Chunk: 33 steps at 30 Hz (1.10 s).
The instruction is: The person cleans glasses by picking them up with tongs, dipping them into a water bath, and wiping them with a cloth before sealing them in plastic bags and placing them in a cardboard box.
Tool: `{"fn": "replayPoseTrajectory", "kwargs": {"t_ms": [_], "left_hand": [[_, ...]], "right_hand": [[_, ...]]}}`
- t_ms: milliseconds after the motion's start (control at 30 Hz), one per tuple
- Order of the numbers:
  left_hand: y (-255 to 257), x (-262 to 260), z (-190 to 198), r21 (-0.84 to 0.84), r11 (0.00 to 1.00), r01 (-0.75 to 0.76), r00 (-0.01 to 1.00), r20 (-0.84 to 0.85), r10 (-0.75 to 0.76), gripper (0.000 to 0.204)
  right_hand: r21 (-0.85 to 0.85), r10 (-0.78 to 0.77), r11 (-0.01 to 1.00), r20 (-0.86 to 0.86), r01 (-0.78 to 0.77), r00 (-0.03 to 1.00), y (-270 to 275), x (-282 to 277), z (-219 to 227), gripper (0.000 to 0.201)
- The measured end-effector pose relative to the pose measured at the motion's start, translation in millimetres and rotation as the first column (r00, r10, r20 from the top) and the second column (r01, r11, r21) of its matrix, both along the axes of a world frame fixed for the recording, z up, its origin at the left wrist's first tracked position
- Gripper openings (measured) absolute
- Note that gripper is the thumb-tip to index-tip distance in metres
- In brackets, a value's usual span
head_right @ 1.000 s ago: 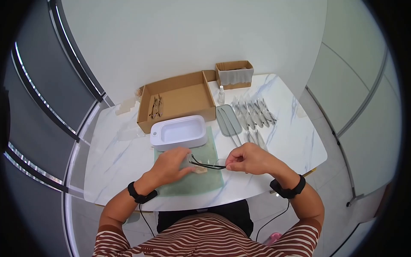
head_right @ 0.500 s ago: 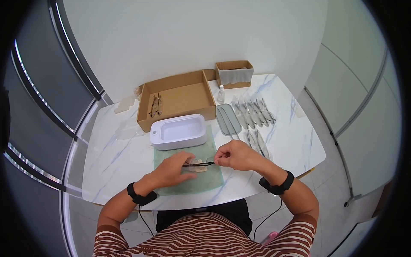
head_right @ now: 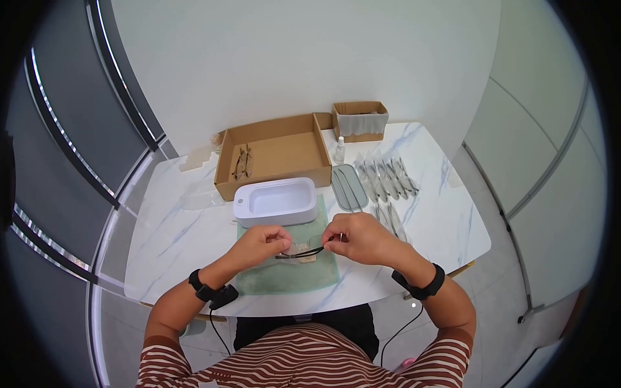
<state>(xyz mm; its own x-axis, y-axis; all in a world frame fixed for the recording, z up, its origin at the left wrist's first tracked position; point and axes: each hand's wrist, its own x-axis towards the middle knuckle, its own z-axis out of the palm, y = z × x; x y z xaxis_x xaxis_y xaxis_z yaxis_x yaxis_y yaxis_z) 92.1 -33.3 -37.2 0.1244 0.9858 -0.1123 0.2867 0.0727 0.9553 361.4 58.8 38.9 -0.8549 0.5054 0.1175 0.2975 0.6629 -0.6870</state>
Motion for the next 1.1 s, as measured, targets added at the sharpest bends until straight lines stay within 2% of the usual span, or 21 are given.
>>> {"fn": "replayPoseTrajectory", "kwargs": {"t_ms": [200, 333, 433, 467, 500, 533, 567, 600, 633, 700, 767, 833, 900, 1100], "left_hand": [[0, 9, 16, 0.055, 0.998, -0.010, 0.998, 0.056, 0.007, 0.013], [-2, 14, 33, 0.085, 0.996, -0.006, 1.000, 0.009, 0.005, 0.012], [-2, 15, 35, 0.197, 0.979, -0.051, 0.996, 0.078, 0.036, 0.011], [-2, 15, 35, 0.297, 0.952, -0.076, 0.996, 0.077, 0.055, 0.010], [-1, 14, 36, 0.393, 0.914, -0.100, 0.994, 0.078, 0.075, 0.010], [-1, 15, 37, 0.400, 0.910, -0.106, 0.993, 0.082, 0.079, 0.010], [-2, 16, 40, 0.417, 0.894, -0.164, 0.981, 0.167, 0.102, 0.010], [-2, 17, 42, 0.428, 0.876, -0.224, 0.960, 0.252, 0.122, 0.011], [-2, 18, 43, 0.435, 0.870, -0.231, 0.958, 0.258, 0.125, 0.011], [-2, 21, 45, 0.455, 0.825, -0.335, 0.904, 0.403, 0.145, 0.011], [-3, 22, 47, 0.459, 0.801, -0.384, 0.875, 0.459, 0.156, 0.012], [-4, 25, 48, 0.458, 0.779, -0.429, 0.843, 0.512, 0.163, 0.012], [-4, 28, 49, 0.385, 0.779, -0.495, 0.766, 0.617, 0.182, 0.012], [-2, 29, 43, 0.388, 0.760, -0.522, 0.741, 0.648, 0.178, 0.013]], "right_hand": [[0.077, 0.037, 0.997, -0.081, -0.030, 0.996, -2, -4, 6, 0.011], [0.128, 0.073, 0.990, -0.132, -0.057, 0.988, -6, -10, 16, 0.015], [0.200, 0.089, 0.978, -0.165, -0.055, 0.982, -8, -14, 26, 0.023], [0.207, 0.093, 0.977, -0.162, -0.059, 0.982, -11, -16, 33, 0.023], [0.130, 0.017, 0.991, -0.217, 0.012, 0.976, -16, -17, 40, 0.025], [0.050, -0.062, 0.996, -0.265, 0.078, 0.962, -18, -19, 45, 0.028], [0.058, -0.055, 0.996, -0.261, 0.072, 0.964, -18, -20, 45, 0.028], [0.022, -0.110, 0.992, -0.339, 0.125, 0.934, -17, -21, 44, 0.029], [-0.017, -0.165, 0.985, -0.412, 0.174, 0.896, -16, -22, 42, 0.030], [-0.059, -0.191, 0.981, -0.422, 0.183, 0.886, -13, -24, 37, 0.028], [-0.206, -0.249, 0.962, -0.384, 0.180, 0.889, -14, -26, 33, 0.029], [-0.145, -0.206, 0.976, -0.375, 0.163, 0.904, -15, -31, 25, 0.028], [-0.086, -0.169, 0.985, -0.366, 0.147, 0.915, -16, -38, 18, 0.028], [-0.189, -0.238, 0.968, -0.453, 0.168, 0.859, -15, -56, 9, 0.020]]}}
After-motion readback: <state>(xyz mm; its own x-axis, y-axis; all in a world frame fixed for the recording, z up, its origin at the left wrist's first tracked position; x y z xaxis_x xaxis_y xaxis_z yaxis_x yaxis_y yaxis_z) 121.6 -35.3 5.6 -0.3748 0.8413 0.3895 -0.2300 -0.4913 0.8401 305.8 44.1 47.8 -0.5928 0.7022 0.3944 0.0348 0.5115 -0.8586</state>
